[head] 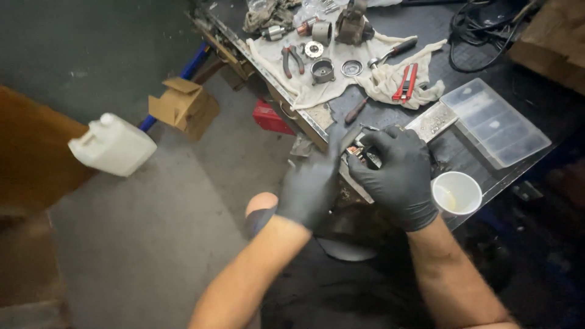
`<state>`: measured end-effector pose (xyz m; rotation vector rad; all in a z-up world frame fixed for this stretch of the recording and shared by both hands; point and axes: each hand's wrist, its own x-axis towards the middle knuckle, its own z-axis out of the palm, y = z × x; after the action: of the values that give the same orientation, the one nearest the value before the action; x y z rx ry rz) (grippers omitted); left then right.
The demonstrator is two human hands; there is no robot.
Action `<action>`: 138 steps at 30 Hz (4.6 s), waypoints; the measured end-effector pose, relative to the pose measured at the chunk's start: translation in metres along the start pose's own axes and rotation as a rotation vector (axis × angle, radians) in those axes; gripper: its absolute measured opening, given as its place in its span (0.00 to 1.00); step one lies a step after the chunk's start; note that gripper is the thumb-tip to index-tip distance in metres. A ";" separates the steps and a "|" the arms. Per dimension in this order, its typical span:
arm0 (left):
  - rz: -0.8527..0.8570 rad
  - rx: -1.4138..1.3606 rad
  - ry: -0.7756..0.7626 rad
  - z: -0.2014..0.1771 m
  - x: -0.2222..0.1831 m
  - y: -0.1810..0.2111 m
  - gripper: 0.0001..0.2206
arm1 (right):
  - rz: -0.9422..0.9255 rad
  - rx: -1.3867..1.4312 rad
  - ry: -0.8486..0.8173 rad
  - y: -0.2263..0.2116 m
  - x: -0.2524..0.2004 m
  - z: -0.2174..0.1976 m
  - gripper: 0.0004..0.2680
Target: Filing a metal component held in a vise and cleaning it with a small tool
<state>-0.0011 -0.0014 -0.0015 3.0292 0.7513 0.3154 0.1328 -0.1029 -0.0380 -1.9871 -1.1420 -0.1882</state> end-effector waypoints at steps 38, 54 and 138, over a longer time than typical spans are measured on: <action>-0.006 -0.018 0.020 -0.015 -0.025 0.007 0.21 | -0.067 0.033 0.036 0.001 0.002 -0.001 0.10; -0.032 -0.024 -0.125 -0.012 -0.068 -0.019 0.37 | -0.057 0.015 0.061 -0.002 0.000 -0.005 0.11; -0.166 0.050 0.039 0.018 -0.053 -0.032 0.26 | -0.022 0.075 -0.008 -0.008 0.000 -0.011 0.11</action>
<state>-0.0584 0.0029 -0.0308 2.9882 1.0201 0.3591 0.1297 -0.1087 -0.0264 -1.9113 -1.1602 -0.1469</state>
